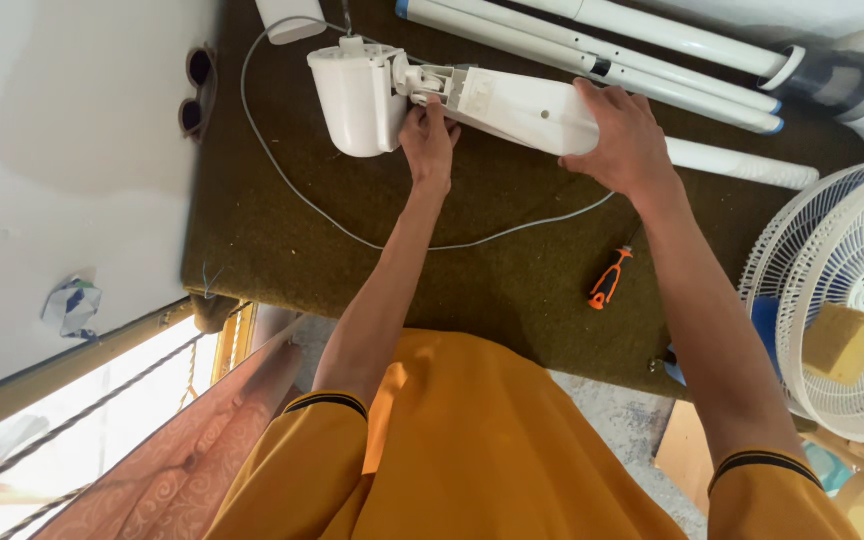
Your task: The person services a disassembled pedestal fan, using a screwdriver to unscrew and remove the rear motor cover and other fan components. They handle the fan grille, housing parts, and a sponge, then reposition the fan body and continue unscrewing screws from the housing.
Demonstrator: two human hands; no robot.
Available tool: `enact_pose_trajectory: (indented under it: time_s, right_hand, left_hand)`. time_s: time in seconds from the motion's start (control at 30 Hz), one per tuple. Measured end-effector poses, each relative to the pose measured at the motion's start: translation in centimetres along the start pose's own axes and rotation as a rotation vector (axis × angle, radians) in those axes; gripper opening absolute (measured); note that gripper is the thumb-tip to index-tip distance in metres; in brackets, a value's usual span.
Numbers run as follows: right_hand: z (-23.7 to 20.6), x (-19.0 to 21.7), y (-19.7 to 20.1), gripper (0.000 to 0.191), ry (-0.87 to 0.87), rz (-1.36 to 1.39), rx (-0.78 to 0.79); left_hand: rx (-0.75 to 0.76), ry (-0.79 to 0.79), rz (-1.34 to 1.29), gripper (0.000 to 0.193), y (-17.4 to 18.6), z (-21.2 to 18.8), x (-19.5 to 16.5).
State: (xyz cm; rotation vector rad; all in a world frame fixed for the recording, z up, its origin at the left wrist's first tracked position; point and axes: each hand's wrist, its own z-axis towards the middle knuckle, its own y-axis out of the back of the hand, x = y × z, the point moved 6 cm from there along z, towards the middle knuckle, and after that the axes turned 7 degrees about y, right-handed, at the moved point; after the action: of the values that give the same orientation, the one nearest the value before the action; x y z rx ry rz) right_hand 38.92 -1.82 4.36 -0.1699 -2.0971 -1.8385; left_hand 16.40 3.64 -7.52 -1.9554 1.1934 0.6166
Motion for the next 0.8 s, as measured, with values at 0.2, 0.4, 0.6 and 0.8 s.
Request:
enact_pose_trajectory:
  time_s: [0.2, 0.4, 0.6, 0.8]
  right_hand:
    - [1.9, -1.8, -0.2, 0.103, -0.049, 0.050, 0.165]
    - [2.9, -2.7, -0.7, 0.107, -0.062, 0.071, 0.267]
    - [2.9, -2.9, -1.5, 0.109, -0.087, 0.026, 0.322]
    - [2.8, -2.9, -2.2, 0.109, -0.089, 0.034, 0.348]
  left_hand:
    - [-0.149, -0.004, 0.186, 0.034, 0.7, 1.1, -0.7]
    - [-0.113, 0.073, 0.139, 0.031, 1.1, 0.9, -0.1]
    - [-0.130, 0.069, 0.088, 0.030, 1.5, 0.8, 0.7]
    - [-0.138, 0.101, 0.075, 0.031, 2.0, 0.9, 1.3]
